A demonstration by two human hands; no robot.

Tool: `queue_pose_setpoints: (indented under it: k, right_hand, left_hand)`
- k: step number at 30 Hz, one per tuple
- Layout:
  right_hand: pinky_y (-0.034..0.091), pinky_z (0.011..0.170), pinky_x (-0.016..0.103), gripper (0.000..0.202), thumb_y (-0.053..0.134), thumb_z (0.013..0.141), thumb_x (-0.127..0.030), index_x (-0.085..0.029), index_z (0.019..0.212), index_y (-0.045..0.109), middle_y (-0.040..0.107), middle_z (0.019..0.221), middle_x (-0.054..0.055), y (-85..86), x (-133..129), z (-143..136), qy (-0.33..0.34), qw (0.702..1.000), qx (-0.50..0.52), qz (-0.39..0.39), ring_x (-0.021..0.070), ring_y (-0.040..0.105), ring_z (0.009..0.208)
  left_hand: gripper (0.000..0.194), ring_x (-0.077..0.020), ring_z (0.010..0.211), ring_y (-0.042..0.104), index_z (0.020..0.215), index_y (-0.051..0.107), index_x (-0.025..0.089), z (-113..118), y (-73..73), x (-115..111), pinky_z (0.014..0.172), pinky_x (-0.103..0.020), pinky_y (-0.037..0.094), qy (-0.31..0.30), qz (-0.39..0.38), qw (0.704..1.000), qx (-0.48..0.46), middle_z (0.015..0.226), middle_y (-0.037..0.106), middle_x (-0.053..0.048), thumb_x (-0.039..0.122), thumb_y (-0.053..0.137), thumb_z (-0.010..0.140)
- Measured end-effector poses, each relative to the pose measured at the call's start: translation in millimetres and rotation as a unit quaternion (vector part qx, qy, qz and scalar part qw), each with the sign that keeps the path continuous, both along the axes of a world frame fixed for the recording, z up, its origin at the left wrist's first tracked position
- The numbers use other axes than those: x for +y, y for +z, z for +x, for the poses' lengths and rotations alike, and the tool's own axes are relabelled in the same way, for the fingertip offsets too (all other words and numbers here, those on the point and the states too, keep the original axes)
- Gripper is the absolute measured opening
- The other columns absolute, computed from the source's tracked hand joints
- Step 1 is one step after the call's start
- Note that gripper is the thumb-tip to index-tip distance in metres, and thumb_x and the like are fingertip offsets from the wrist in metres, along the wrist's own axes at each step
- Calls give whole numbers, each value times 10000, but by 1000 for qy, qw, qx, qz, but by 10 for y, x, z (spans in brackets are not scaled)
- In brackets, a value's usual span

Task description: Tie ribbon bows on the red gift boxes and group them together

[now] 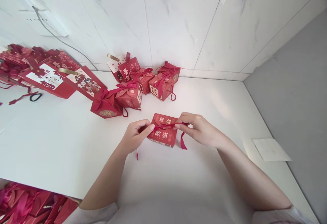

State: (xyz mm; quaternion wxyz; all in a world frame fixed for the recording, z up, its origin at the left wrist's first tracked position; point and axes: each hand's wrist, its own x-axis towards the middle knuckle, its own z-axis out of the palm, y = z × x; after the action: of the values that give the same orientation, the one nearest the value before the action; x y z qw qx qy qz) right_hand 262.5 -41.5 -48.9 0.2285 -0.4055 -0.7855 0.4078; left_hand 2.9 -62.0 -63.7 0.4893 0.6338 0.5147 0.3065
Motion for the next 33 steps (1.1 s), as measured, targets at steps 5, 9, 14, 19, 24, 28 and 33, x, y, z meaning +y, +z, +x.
queue_pose_setpoints:
  k: [5,9,14,19,24,28,33]
  right_hand:
    - [448,700,271,184,499,953,-304,-231,1026,651,671,937,18,-76,-17,-68,-37,995,54,-69,151,593,786]
    - [388,614,254,276,498,954,-391,-199,796,618,622,750,-12,-106,-45,-150,-48,995,56,-71,124,505,661]
    - [367,566,245,403,481,955,-444,-175,681,601,559,628,-20,-90,-31,-117,-27,981,88,-172,96,445,562]
    - [411,500,234,393,563,904,-455,-158,656,633,548,525,-15,-122,69,-28,-18,954,99,-283,96,488,481]
    - [455,492,229,388,618,865,-479,-129,714,690,612,525,11,-154,170,34,9,927,116,-356,99,545,458]
    - [481,523,248,381,615,876,-481,-112,854,706,717,693,70,-166,224,139,104,900,131,-401,130,629,527]
    - [483,563,256,306,589,903,-466,-160,912,607,718,709,42,-157,252,213,118,891,137,-416,147,660,582]
  left_hand:
    - [438,-94,564,315,610,417,162,7,-87,0,538,-249,252,21,26,999,9,587,351,34,447,492,935]
    - [455,-90,538,345,589,428,160,31,-136,10,524,-243,273,23,56,998,16,555,392,32,447,489,938]
    - [469,-81,502,321,555,371,167,48,-185,4,499,-241,261,37,101,994,21,518,363,41,403,480,945]
    - [479,-75,481,394,535,434,153,-2,-196,17,510,-218,318,12,66,997,40,475,439,36,387,475,951]
    - [454,-86,477,512,595,534,143,-153,-139,111,516,-203,385,-68,-71,995,7,497,538,19,434,501,942]
    - [354,-150,599,658,783,613,132,-332,-96,159,590,-233,475,-200,-216,955,-44,676,702,-68,427,506,947]
    - [210,-193,715,700,1005,553,164,-452,-105,158,681,-292,514,-267,-292,911,-116,859,748,-120,360,557,930]
